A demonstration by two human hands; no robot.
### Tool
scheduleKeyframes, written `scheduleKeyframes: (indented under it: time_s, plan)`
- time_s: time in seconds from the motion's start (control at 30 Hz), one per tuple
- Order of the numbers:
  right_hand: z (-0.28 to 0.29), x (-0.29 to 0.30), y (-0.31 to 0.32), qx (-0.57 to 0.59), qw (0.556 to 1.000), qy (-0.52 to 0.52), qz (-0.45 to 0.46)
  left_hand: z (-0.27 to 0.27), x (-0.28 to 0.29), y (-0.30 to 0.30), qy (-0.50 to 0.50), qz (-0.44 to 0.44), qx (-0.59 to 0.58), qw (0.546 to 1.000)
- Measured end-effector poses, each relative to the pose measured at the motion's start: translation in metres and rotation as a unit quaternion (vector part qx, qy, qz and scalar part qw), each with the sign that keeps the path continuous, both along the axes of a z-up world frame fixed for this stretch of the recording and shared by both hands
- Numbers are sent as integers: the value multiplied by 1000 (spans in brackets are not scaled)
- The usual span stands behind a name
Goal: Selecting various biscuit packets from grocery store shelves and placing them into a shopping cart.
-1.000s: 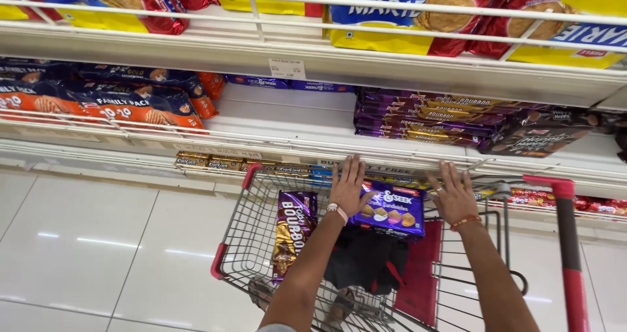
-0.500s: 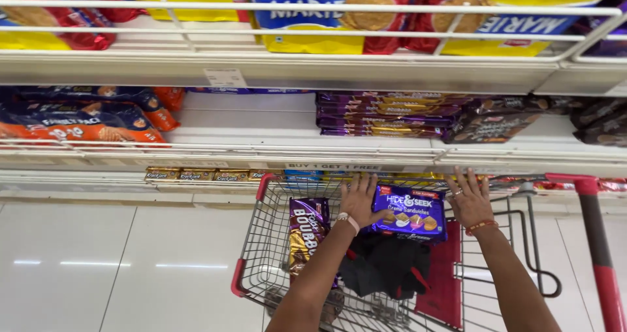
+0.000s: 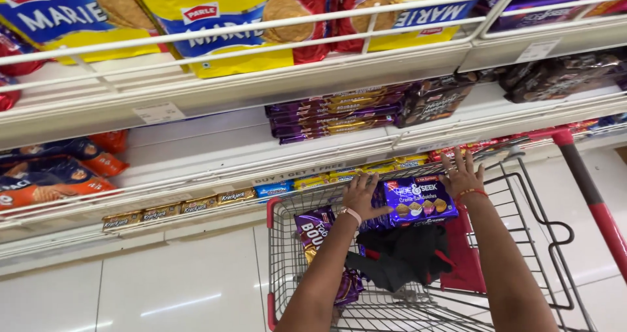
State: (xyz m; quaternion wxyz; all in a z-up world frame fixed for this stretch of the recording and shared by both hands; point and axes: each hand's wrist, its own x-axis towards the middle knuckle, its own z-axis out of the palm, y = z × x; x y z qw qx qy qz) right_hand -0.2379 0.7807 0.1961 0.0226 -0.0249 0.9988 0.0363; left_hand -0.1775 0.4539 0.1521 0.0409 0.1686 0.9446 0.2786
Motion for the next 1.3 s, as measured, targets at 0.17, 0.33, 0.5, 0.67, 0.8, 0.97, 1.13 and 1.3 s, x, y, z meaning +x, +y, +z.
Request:
scheduleKeyframes:
  time_s: [0.17,0.33,0.5,0.67,0.8,0.97,1.13,1.3]
  plan:
    - [-9,-6,19,22,999,-12,-28,0,1,18,-11,-6,9,1000]
    - [-6,-9,30,37,999,-2,-34,-3,-3,30,-6,-20,10,1000]
    - [-4,-15,36,49,999,22,1,0,-2,42,25,7,36,999]
    - [-5,-15,39,46,996,66,39,4,-4,61,69,64,37,995]
    - [5,-18,44,34,996,41,74,49,-3,79,57,130,-10,990]
    - [55,-55,34,-73,997,20,29,103,-45,118,123,130,-15,984]
    - [114,-130,13,-263,879,319,236,193,-125,143,300,96,-25,949]
    - [146,-189,-9,-92,949,191,233,150,-220,152,321,162,-175,917]
